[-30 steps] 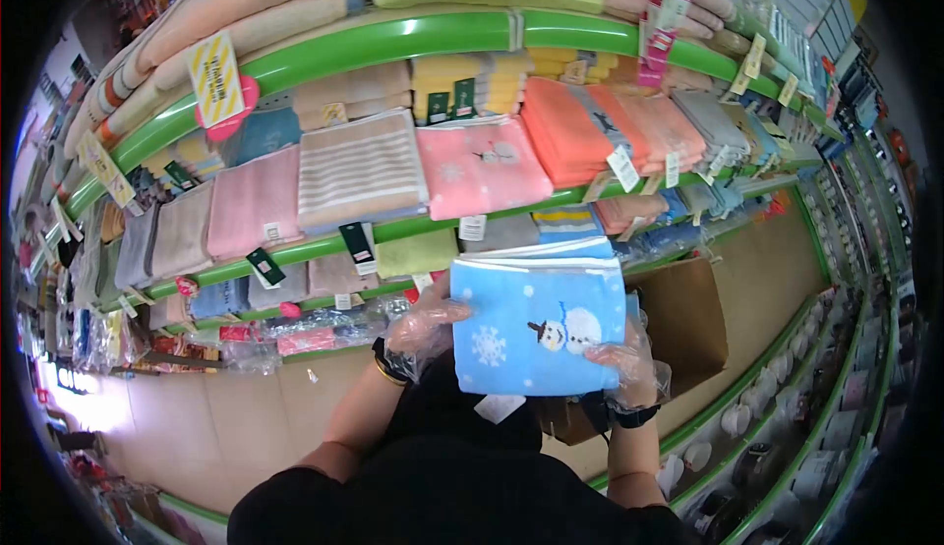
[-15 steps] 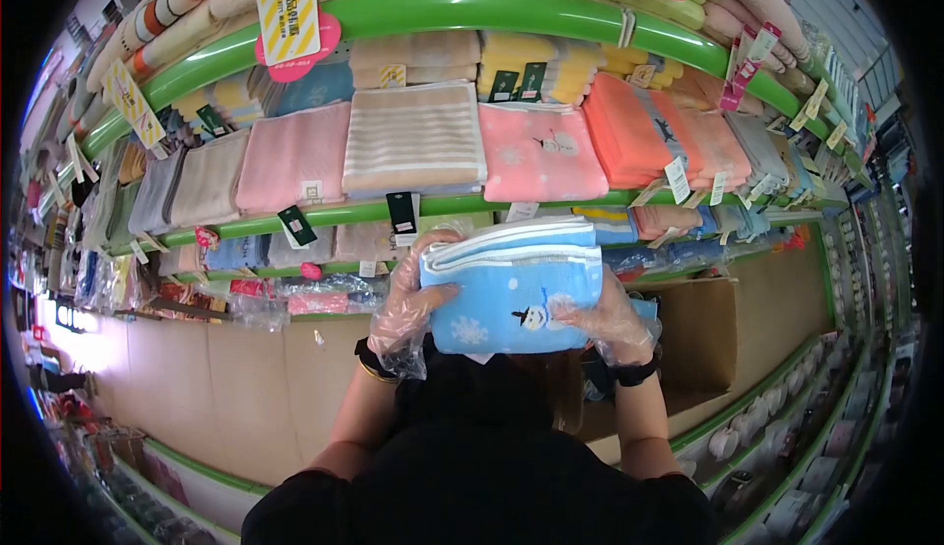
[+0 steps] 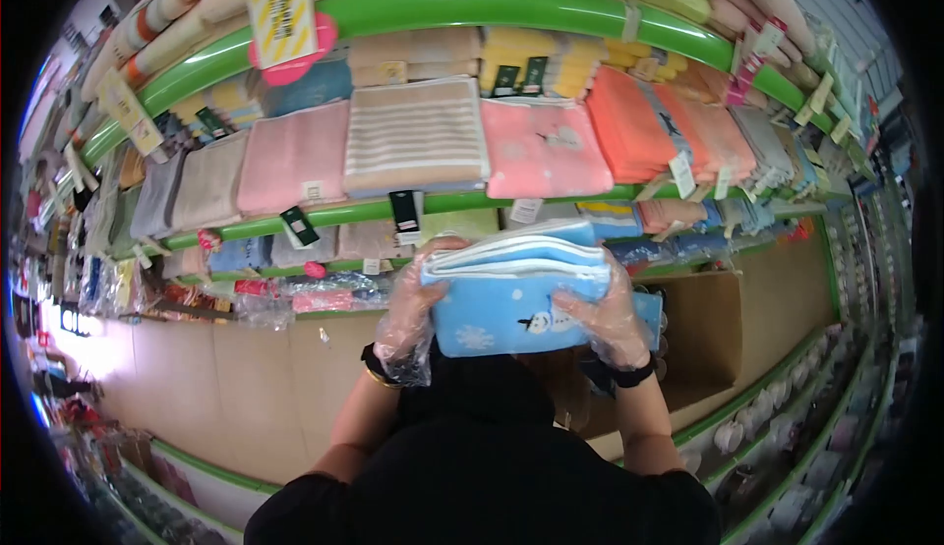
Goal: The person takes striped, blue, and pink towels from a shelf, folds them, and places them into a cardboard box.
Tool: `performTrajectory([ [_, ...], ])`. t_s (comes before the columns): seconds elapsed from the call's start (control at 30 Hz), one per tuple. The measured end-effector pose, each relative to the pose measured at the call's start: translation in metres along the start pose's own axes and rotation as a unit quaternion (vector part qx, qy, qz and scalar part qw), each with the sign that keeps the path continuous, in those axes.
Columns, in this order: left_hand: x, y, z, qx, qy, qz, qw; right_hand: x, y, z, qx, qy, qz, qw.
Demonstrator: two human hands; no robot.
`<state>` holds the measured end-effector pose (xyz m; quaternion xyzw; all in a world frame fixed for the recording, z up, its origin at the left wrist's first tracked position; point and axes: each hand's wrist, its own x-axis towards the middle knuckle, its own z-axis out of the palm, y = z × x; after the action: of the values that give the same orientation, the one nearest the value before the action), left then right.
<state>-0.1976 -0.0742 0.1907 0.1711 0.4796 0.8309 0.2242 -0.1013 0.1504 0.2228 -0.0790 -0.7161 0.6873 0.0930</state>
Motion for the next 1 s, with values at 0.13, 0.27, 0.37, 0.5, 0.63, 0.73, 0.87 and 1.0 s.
performTrajectory([
  [0.13,-0.002,0.008,-0.002,0.095,-0.023,0.014,0.995,-0.001,-0.002,0.003,0.01,-0.023,0.01,1.0],
  [0.27,-0.01,0.003,-0.005,0.093,-0.053,0.061,0.992,-0.001,-0.005,0.006,0.026,-0.042,0.034,0.998],
  [0.37,-0.006,0.016,-0.018,0.143,-0.126,0.114,0.975,0.0,-0.009,0.013,0.025,-0.065,0.06,0.996],
  [0.5,-0.009,0.021,-0.027,0.202,-0.159,0.133,0.957,0.005,0.007,0.016,0.053,-0.087,0.026,0.994],
  [0.63,-0.013,0.019,-0.027,0.22,-0.107,0.145,0.959,0.001,0.006,0.026,0.049,-0.034,0.054,0.997],
  [0.73,-0.014,0.021,-0.025,0.213,-0.085,0.173,0.958,0.0,0.012,0.035,0.073,0.075,0.056,0.993],
  [0.87,-0.017,0.024,-0.024,0.273,-0.033,0.189,0.943,0.01,0.011,0.043,0.108,0.052,0.094,0.988],
  [1.0,-0.027,0.03,-0.026,0.315,0.019,0.209,0.926,0.03,0.039,0.031,0.041,0.002,0.073,0.996],
])
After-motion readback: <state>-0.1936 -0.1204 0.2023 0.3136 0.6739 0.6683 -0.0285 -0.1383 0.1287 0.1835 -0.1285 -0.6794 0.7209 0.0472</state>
